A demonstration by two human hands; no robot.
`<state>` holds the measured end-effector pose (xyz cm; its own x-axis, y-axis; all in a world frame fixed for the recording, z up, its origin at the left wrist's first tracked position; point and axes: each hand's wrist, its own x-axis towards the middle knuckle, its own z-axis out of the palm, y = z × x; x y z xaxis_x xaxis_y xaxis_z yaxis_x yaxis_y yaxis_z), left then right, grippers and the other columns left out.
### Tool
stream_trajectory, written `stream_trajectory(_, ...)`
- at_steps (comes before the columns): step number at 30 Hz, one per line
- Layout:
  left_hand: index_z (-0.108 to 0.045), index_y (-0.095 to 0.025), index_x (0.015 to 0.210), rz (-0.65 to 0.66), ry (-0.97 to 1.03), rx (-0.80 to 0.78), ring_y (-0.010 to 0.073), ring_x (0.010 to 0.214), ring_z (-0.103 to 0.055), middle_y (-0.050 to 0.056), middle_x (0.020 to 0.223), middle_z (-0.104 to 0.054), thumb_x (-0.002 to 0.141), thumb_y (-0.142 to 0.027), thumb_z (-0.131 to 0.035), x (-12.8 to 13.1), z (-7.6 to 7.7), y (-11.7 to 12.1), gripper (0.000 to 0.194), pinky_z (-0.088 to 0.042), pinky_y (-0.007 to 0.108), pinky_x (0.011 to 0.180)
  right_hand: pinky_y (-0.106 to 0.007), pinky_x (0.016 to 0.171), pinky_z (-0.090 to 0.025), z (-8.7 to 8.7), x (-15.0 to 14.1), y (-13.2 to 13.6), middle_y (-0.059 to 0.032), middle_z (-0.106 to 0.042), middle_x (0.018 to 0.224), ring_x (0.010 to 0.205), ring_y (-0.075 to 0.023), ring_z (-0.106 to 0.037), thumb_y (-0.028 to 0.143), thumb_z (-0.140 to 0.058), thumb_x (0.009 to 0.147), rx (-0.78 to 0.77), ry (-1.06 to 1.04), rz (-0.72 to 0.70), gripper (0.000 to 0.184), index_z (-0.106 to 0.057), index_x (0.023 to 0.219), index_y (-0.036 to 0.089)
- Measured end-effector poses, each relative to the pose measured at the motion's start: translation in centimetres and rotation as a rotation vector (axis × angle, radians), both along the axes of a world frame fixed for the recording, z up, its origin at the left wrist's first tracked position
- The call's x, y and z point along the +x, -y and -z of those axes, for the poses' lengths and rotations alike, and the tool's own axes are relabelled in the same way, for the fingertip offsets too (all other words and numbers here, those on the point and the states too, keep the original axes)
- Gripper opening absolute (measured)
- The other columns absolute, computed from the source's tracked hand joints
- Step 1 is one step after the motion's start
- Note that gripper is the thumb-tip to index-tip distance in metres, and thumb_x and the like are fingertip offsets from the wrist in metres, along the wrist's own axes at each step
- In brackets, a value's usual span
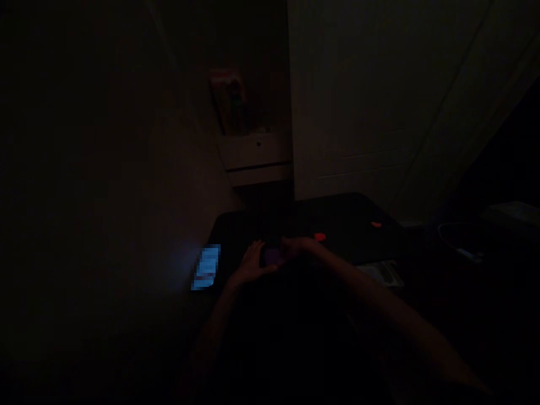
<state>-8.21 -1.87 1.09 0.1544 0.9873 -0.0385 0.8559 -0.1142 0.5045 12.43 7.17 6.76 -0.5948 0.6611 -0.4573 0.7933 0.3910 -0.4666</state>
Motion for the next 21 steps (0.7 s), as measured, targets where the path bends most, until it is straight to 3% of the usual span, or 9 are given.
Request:
stream_trajectory(3, -0.027, -0.008, 0.157, -0.007, -0.005, -0.016, 0.0326, 0.159, -0.006, 0.02, 0.17, -0.017, 0.074, -0.063, -0.073, -0.1, 0.0, -0.2, 0.11, -0.007, 0.048, 0.129, -0.034, 0.08, -0.052, -0.1, -0.3, -0.4, -0.0117, -0.07, 0.124, 0.108, -0.0314, -0.068, 0.07, -0.082, 0.062, -0.034, 0.019, 0.024, 0.078, -0.063, 0.119, 0.021)
stream_trajectory(9, -0.032, -0.009, 0.155, -0.018, -0.039, -0.002, 0.033, 0.159, -0.01, 0.02, 0.169, -0.019, 0.073, -0.064, -0.072, 0.3, -0.4, 0.1, 0.107, -0.008, 0.048, 0.129, -0.04, 0.093, -0.052, -0.3, -1.3, 0.5, -0.0198, -0.063, 0.137, 0.122, -0.0373, -0.063, 0.062, -0.089, 0.056, 0.052, 0.119, 0.087, 0.108, -0.047, 0.144, 0.017)
stream_trajectory(16, -0.035, -0.01, 0.154, -0.051, -0.108, 0.096, 0.0313, 0.158, -0.014, 0.019, 0.167, -0.026, 0.083, -0.07, -0.056, 1.2, -0.5, 1.1, 0.095, -0.009, 0.047, 0.129, -0.04, 0.096, -0.052, -0.4, -1.5, 0.7, -0.0201, -0.063, 0.138, 0.123, -0.0367, -0.063, 0.059, -0.089, 0.058, 0.055, 0.155, 0.106, 0.104, -0.046, 0.143, 0.017)
stream_trajectory(21, -0.033, -0.011, 0.154, -0.049, -0.082, 0.105, 0.0335, 0.158, -0.016, 0.02, 0.167, -0.026, 0.08, -0.07, -0.062, 0.8, 0.1, 0.7, 0.099, -0.012, 0.049, 0.128, -0.04, 0.093, -0.052, -0.3, -1.2, 0.4, -0.0191, -0.065, 0.136, 0.121, -0.0357, -0.064, 0.062, -0.089, 0.056, 0.069, 0.095, 0.095, 0.102, -0.05, 0.139, 0.018)
